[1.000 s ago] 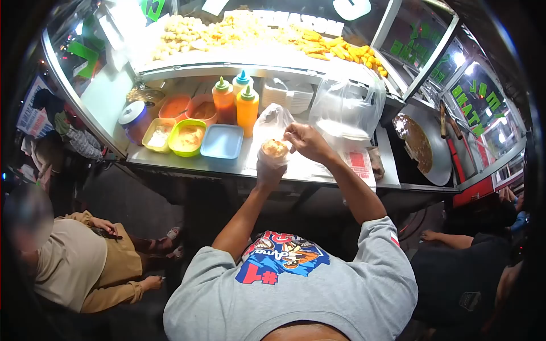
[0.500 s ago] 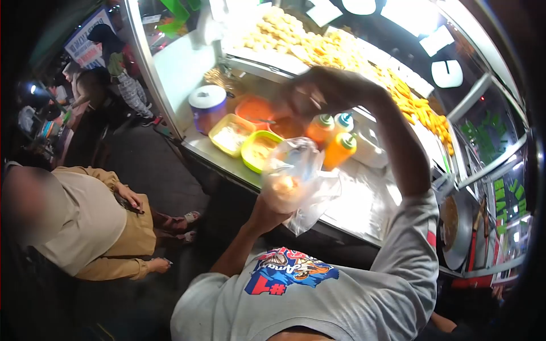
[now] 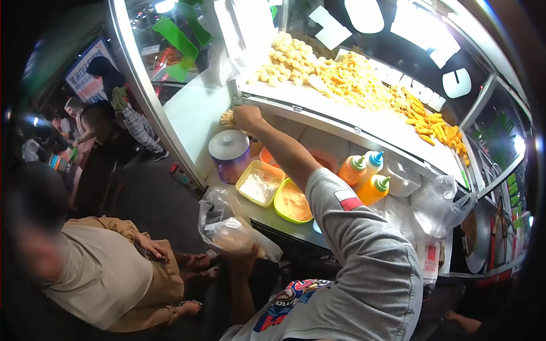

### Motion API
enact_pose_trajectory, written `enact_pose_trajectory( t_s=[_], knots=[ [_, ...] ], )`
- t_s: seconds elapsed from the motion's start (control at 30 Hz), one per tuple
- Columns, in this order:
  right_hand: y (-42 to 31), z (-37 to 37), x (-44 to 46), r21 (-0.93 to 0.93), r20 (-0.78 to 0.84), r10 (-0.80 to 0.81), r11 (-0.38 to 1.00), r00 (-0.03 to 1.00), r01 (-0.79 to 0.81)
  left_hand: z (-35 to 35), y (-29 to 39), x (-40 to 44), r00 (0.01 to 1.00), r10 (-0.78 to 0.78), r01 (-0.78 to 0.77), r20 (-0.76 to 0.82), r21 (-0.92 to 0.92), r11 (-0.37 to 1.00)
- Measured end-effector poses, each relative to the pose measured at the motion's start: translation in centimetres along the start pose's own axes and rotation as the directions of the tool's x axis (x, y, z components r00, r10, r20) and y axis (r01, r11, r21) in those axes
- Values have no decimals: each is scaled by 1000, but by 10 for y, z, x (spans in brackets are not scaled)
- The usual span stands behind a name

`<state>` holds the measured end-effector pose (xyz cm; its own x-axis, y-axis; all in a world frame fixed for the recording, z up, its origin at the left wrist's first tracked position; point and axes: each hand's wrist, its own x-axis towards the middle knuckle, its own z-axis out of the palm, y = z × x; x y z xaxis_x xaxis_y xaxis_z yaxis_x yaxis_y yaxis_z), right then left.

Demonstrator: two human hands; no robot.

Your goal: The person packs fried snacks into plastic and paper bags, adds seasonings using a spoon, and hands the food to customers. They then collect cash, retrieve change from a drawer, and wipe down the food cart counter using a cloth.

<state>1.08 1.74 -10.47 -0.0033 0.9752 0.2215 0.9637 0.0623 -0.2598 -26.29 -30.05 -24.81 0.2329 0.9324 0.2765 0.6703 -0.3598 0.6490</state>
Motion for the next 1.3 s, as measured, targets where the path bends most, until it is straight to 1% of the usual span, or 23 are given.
enact_pose_trajectory(
  t_s=[0.1,0.13,0.17,0.2,0.23,0.3,0.33,0.37,0.4,0.47,0.53,0.57,0.63,0.7,0.73,0.8,0.87,0.97,1.03,1.1,1.17,1.2,1.3],
  knots=[
    [6,7,11,86,-116,78,994,990,-69,-16,19,24,998,-50,59,44,-241,969],
    [11,7,13,121,-121,44,992,992,-29,-18,25,30,995,-70,87,64,-317,944],
    [10,5,15,104,-172,84,992,982,-67,-1,14,31,998,-12,-6,-64,-275,962],
    [5,-10,5,244,-262,77,970,962,-11,-4,24,39,982,113,-149,-149,-258,955],
    [1,-25,-1,439,-361,36,888,932,136,-7,34,47,944,236,-286,-230,-222,932],
    [-28,-109,-45,448,-731,-69,701,679,554,-19,63,68,986,155,-169,-67,-383,908],
    [-38,-158,-80,529,-755,-52,540,654,654,-32,91,78,949,244,-298,-200,-319,900],
    [-40,-199,-114,497,-806,-95,430,585,754,-23,78,81,949,295,-314,-108,-290,904],
    [-41,-231,-154,384,-833,-174,503,525,775,-25,90,86,925,330,-377,-189,-333,865],
    [-45,-271,-210,555,-788,-210,164,579,815,-27,107,94,883,391,-461,-260,-325,826],
    [-41,-272,-237,511,-783,-281,219,555,831,-21,115,92,866,448,-494,-222,-245,834],
    [-40,-264,-247,514,-772,-291,236,565,825,-16,119,89,887,410,-461,-212,-357,813],
    [-33,-242,-263,611,-650,-244,396,720,686,-6,131,85,923,344,-379,-173,-564,734],
    [-23,-220,-276,679,-443,-248,534,861,504,0,141,79,912,368,-402,-181,-564,721],
    [-18,-222,-282,644,-387,-324,575,863,505,1,145,77,907,378,-414,-187,-561,717],
    [-7,-230,-293,565,-254,-467,639,847,522,-4,155,70,915,374,-393,-151,-537,746],
    [-10,-248,-300,555,-222,-581,585,783,592,-7,160,66,922,367,-375,-124,-530,761],
    [-24,-258,-307,316,-40,-702,666,711,675,-9,156,59,905,416,-402,-84,-482,778],
    [-33,-239,-300,188,-76,-734,655,675,732,-3,141,53,859,508,-492,-58,-370,788],
    [-41,-232,-286,191,-157,-776,584,611,789,-11,142,43,889,458,-404,-5,-479,779],
    [-55,-239,-271,460,196,-753,637,628,619,-23,147,32,918,397,-335,-20,-576,745],
    [-71,-249,-267,506,369,-700,703,611,499,-29,142,28,909,417,-330,10,-596,732],
    [-98,-253,-251,693,283,-859,491,427,528,-43,131,13,923,342,-383,-175,-501,776]
  ],
)
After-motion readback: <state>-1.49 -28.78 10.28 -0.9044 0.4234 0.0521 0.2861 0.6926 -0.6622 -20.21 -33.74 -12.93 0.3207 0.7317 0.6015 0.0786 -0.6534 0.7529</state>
